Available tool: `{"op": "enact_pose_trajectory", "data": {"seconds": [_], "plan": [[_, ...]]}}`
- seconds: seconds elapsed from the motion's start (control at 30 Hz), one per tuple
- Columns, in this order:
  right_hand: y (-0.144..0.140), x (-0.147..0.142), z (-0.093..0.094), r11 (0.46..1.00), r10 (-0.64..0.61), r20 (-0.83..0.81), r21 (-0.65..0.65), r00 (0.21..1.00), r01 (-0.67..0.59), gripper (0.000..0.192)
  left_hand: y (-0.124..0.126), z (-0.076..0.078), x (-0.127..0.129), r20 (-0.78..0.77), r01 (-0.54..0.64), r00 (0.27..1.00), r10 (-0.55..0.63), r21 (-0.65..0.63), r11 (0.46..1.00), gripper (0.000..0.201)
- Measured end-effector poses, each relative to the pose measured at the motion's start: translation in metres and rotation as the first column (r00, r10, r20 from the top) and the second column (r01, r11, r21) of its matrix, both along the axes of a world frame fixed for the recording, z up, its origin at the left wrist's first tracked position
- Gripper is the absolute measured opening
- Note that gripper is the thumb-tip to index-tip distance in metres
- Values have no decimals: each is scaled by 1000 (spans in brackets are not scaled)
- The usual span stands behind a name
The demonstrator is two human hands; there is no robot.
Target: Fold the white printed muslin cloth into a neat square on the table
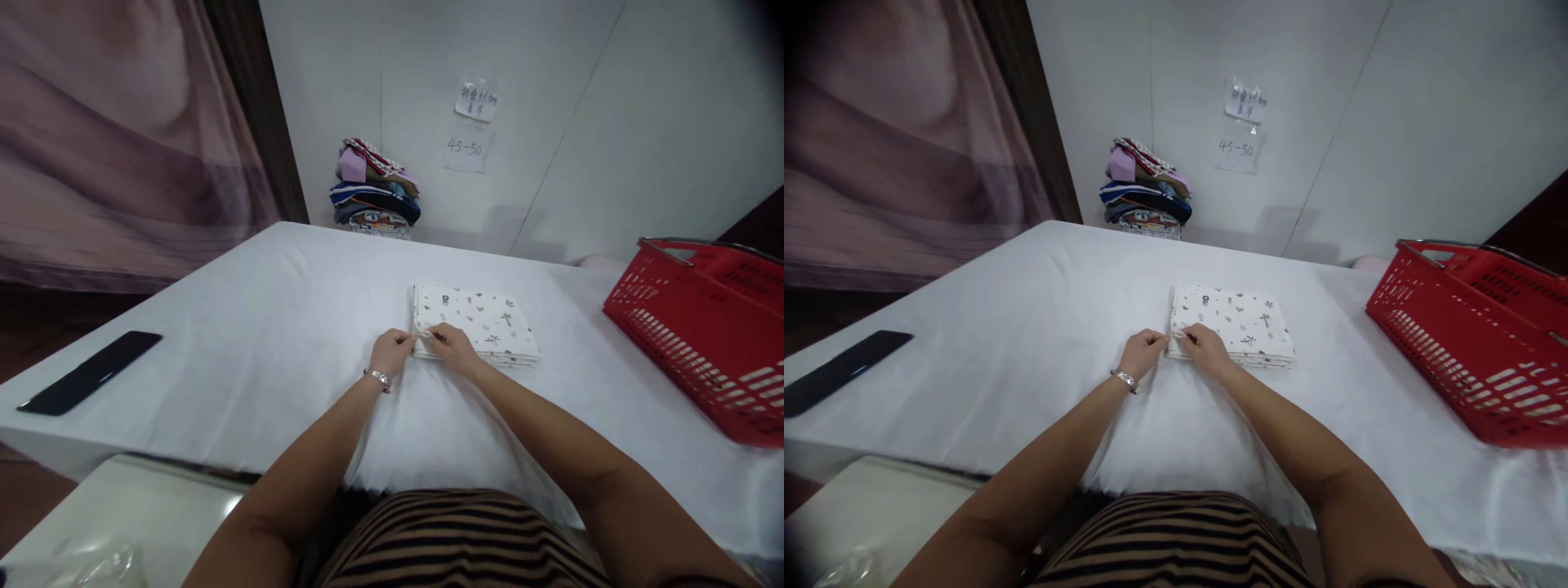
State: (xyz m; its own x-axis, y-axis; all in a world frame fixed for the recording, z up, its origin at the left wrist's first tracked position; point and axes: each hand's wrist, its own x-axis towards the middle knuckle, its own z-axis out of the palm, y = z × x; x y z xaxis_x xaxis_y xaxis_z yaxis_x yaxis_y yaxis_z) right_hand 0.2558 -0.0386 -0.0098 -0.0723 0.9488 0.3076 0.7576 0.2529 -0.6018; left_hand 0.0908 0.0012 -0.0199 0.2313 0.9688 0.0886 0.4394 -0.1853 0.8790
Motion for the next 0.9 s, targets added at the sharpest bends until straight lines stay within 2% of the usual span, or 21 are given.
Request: {"op": "enact_pose_trajectory", "data": {"seconds": [0.1, 0.2, 0.4, 0.53, 0.7, 0.8, 0.9], "plan": [[-1, 0, 3, 1000, 10, -9, 17, 1000, -10, 14, -2, 2, -4, -144, 8, 990, -5, 19, 1000, 26], [-5, -1, 8, 999, 36, 80, 26, 996, -38, 14, -3, 1, -4, -237, 66, 970, -60, 16, 998, 25], [-8, -7, 8, 995, 99, 303, 0, 948, -104, 16, -3, 0, 0, -249, 56, 967, -48, 23, 998, 18], [-7, -10, 6, 993, 108, 366, 2, 924, -117, 13, -7, 2, 0, -300, 67, 953, -32, 108, 992, 18], [-7, -12, 6, 998, 52, 355, 1, 934, -56, 10, -12, 10, 3, -376, 115, 927, -9, 263, 958, 20], [-6, -11, 5, 1000, -3, 284, 11, 959, 0, 9, -10, 11, 2, -280, 104, 959, -36, 232, 967, 22], [-3, -7, 1, 1000, -21, 148, 3, 989, 20, 11, -7, 7, -3, -218, 74, 975, -37, 161, 984, 34]]}}
